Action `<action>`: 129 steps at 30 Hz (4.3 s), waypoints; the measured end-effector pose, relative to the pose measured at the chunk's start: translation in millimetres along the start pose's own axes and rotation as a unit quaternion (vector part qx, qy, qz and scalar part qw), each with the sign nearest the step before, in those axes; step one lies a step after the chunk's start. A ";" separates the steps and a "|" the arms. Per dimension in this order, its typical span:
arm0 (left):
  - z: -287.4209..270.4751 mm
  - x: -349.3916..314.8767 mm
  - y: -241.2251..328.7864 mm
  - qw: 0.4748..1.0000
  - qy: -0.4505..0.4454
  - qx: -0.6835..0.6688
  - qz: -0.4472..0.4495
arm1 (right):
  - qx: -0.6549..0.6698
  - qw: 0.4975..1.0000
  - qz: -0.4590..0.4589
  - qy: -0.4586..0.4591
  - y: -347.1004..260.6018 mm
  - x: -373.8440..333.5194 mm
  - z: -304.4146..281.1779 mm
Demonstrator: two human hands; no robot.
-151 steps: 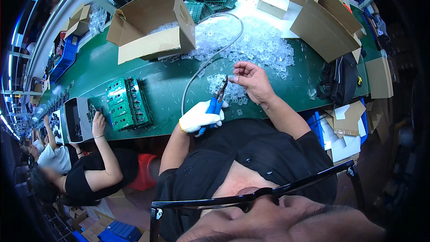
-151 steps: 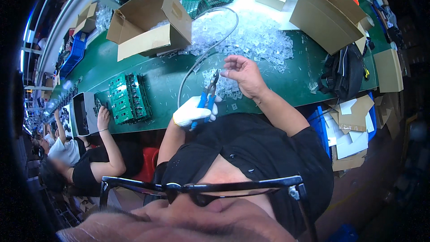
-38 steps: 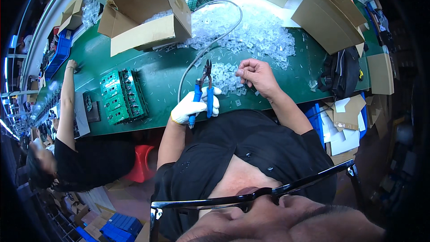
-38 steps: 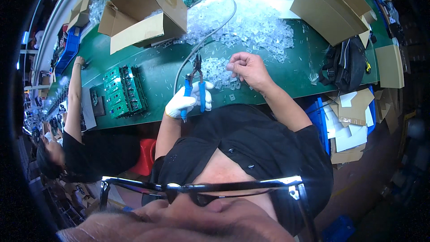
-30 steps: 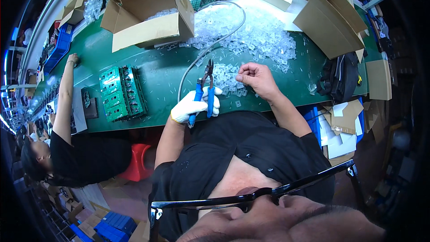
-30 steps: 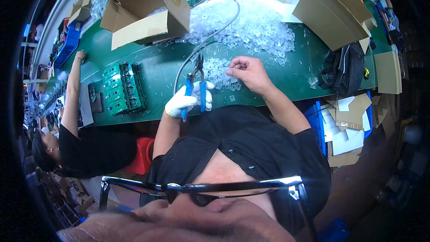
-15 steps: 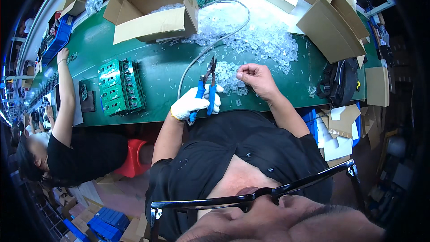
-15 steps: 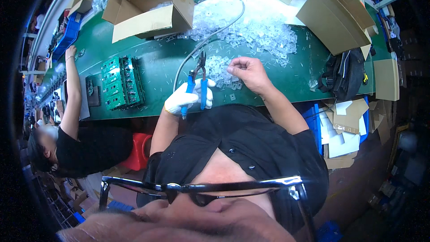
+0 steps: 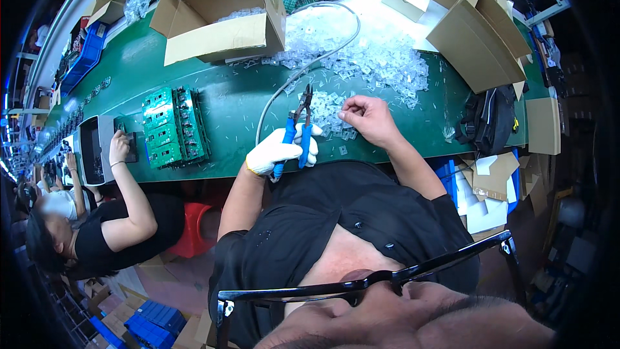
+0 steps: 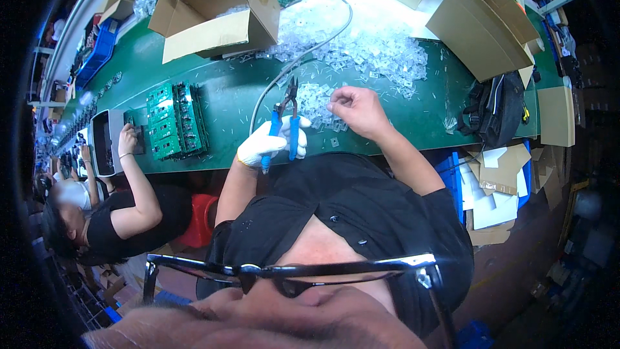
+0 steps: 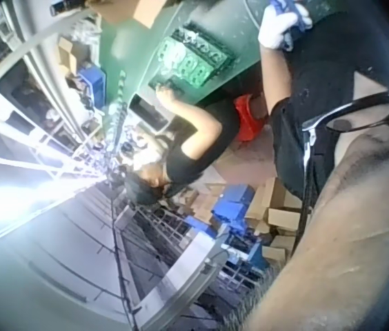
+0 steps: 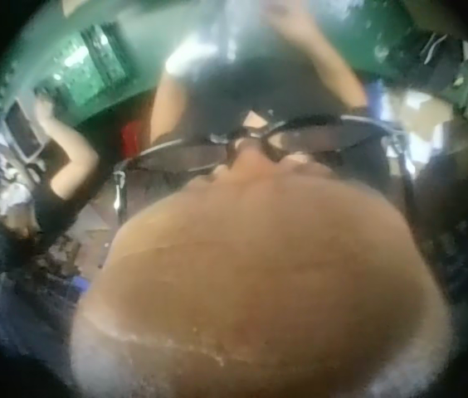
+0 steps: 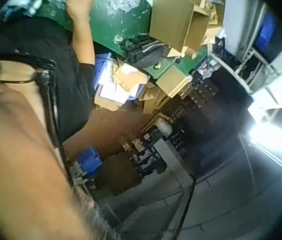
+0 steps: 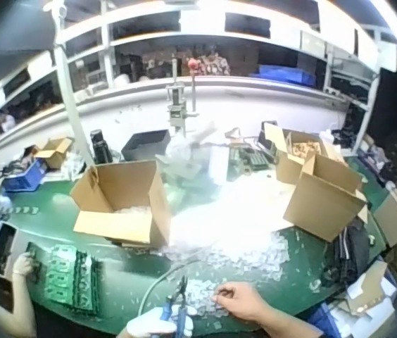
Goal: The person puts on a glove, picks up a pair of pliers, and trims small plastic pieces one by one using the pliers.
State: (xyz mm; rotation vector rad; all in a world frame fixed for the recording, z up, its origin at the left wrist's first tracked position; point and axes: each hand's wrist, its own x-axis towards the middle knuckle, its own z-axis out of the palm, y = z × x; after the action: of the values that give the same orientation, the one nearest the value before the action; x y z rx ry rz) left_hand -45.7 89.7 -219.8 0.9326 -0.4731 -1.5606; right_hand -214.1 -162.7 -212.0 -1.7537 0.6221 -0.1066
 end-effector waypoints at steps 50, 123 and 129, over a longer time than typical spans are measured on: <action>0.7 1.8 1.8 1.000 -0.013 0.006 0.020 | 0.486 0.868 0.039 -0.099 3.0 19.0 1.0; 1.0 2.8 -2.1 0.999 -0.002 0.015 -0.029 | -0.167 0.961 -0.130 0.178 14.9 12.8 -36.8; 2.9 2.6 1.1 1.000 -0.005 0.016 -0.023 | -0.288 0.922 -0.170 0.197 28.2 28.0 -36.1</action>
State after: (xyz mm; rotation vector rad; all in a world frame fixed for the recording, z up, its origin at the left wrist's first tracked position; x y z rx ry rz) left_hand -47.2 86.4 -218.1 0.9655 -0.4876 -1.6035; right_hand -214.2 -211.3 -234.8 -2.4345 0.6714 -0.5786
